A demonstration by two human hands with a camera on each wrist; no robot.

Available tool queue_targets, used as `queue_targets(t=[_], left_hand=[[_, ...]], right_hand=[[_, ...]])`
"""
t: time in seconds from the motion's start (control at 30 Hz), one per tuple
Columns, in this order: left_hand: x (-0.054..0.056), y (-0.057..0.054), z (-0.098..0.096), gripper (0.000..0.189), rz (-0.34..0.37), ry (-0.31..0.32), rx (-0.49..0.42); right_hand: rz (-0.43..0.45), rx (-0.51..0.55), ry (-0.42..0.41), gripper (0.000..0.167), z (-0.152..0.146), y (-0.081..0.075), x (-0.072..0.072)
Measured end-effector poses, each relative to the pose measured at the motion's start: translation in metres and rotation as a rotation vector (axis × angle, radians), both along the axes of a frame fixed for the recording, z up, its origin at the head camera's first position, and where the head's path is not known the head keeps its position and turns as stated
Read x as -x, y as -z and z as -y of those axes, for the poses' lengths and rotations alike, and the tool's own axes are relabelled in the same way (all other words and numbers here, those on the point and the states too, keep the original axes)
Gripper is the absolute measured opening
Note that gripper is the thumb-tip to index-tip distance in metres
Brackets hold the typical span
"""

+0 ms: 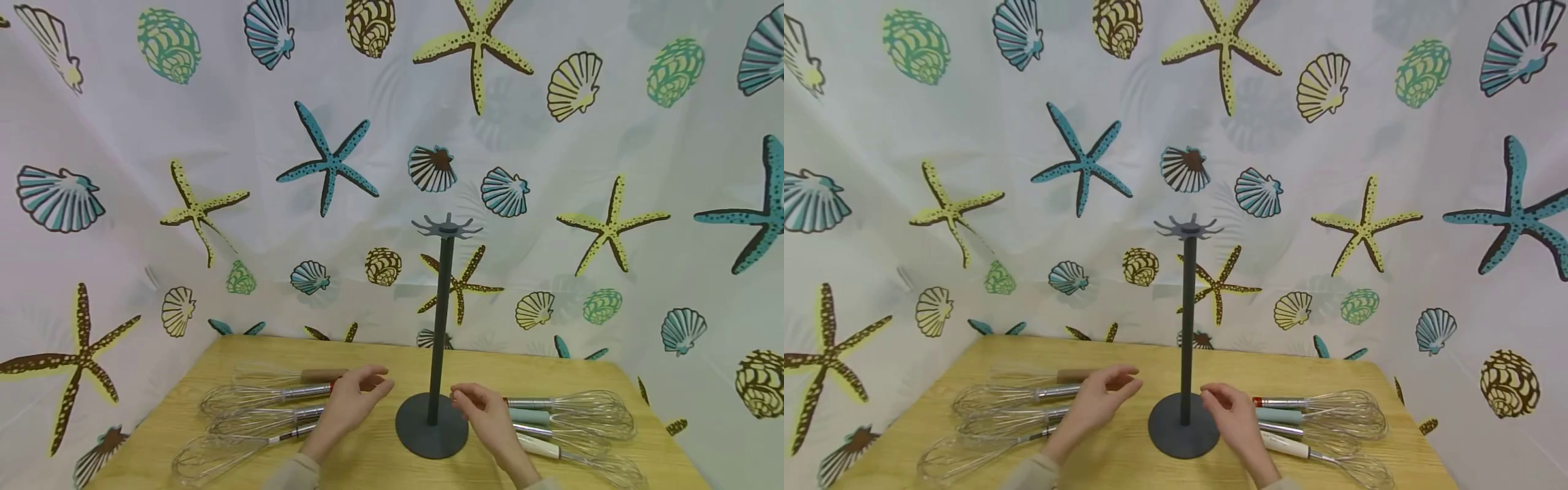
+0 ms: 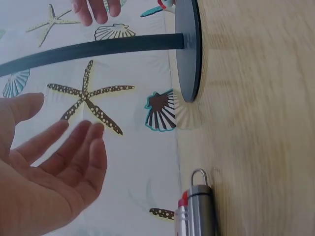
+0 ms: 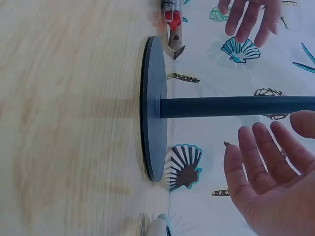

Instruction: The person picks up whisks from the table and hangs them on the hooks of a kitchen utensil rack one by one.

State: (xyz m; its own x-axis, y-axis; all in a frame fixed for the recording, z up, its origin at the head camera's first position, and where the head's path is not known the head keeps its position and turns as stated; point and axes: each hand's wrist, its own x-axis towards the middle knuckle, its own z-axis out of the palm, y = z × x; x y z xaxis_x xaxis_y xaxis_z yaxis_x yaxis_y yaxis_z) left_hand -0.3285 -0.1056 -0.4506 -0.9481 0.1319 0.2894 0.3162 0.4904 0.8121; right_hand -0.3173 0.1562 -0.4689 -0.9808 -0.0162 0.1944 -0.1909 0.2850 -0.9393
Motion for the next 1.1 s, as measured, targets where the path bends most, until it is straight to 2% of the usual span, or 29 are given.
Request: queue_targets(t=[0.23,0.5,0.63,0.8,1.1], left_hand=[[0.002,-0.001,0.017,0.036,0.116,0.085,-0.164],[0.004,0.002,0.036,0.045,0.219,0.097,-0.276],[0.004,0.005,0.045,0.051,0.247,0.102,-0.304],[0.005,0.008,0.055,0.049,0.263,0.095,-0.292],[0.007,0.014,0.072,0.046,0.306,0.14,-0.262]], right_hand=[[0.079,0.079,-0.049,0.03,0.001,-0.004,0.001],[0.128,0.098,-0.125,0.031,0.0,-0.008,0.003],[0.133,0.111,-0.138,0.031,0.001,-0.011,0.003],[0.106,0.13,-0.139,0.033,0.003,-0.016,0.004],[0.06,0.191,-0.121,0.033,0.01,-0.033,0.007]])
